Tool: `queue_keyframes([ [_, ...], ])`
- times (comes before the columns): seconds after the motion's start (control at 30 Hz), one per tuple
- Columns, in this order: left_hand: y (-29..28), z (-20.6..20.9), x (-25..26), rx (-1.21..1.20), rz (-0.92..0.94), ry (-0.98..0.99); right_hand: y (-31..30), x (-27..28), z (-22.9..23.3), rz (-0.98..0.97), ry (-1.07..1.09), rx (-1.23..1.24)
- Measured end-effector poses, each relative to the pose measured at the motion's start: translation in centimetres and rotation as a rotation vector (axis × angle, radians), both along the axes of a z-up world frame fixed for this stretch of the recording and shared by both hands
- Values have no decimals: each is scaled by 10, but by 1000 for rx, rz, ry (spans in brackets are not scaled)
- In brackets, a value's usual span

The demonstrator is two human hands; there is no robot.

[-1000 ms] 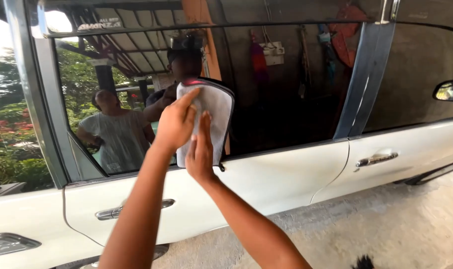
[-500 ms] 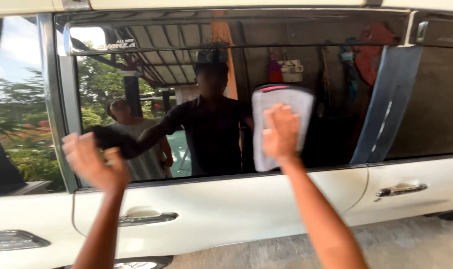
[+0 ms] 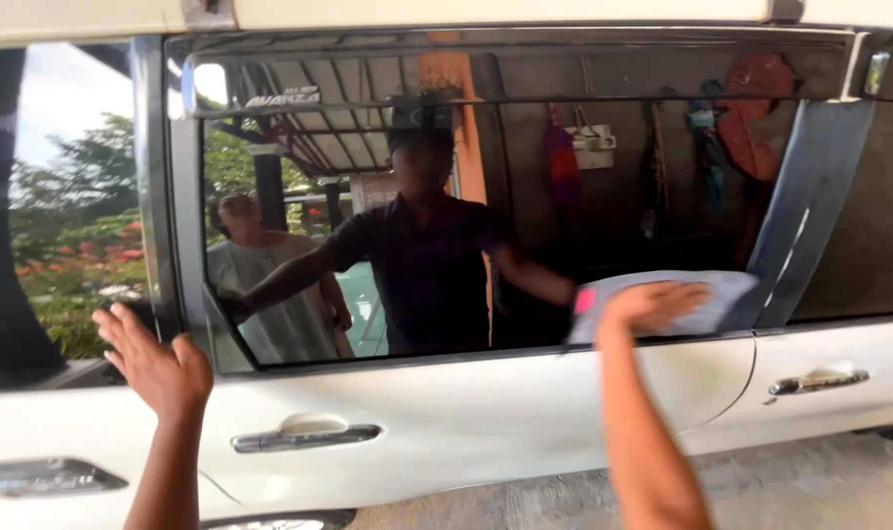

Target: Wiping down car windows and exterior body panels using a microfiber cloth.

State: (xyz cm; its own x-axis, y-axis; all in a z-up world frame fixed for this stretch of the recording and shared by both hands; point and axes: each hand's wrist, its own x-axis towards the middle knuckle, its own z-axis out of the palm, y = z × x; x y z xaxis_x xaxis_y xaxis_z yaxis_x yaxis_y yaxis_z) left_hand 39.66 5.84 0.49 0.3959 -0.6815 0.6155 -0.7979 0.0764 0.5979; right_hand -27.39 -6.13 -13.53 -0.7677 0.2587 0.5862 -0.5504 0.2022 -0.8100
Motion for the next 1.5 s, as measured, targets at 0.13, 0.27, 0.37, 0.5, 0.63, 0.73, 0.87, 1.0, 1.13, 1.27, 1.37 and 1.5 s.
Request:
queue_keyframes([
  [0.13, 5, 7, -8, 20, 11, 58, 34, 203, 57, 71, 14, 461],
  [0.27, -1, -16, 8, -33, 29, -65, 61, 393, 110, 1007, 556, 243],
  [0.37, 10, 18, -19, -44, 142, -40, 80, 428, 120, 716, 1382, 477],
  [0.5, -25, -11, -3, -234, 249, -105, 73, 374, 140, 960, 1568, 806],
  [0.63, -57, -26, 4, -272, 333, -101, 90, 271, 159, 1088, 1034, 686],
  [0.73, -66, -28, -5, -302, 297, -147, 93, 197, 159, 795, 982, 230],
  [0.87, -57, -26, -17, -425, 179, -185, 94, 116, 136, 684, 808, 219],
  [1.0, -71, -39, -6, -408, 194, -187, 97, 89, 135, 683, 759, 207],
  [1.13, -76, -39, -4, -400, 240, -264, 89, 64, 127, 542, 591, 172],
  [1.27, -67, -27, -13, -372, 186, -260, 33, 49, 100, 344, -23, 62],
  [1.37, -63, -24, -22, -349, 197, -244, 20, 134, 116, 449, 134, 32],
  [1.5, -61, -25, -25, -304, 255, -262, 56, 291, 158, 635, 323, 322],
])
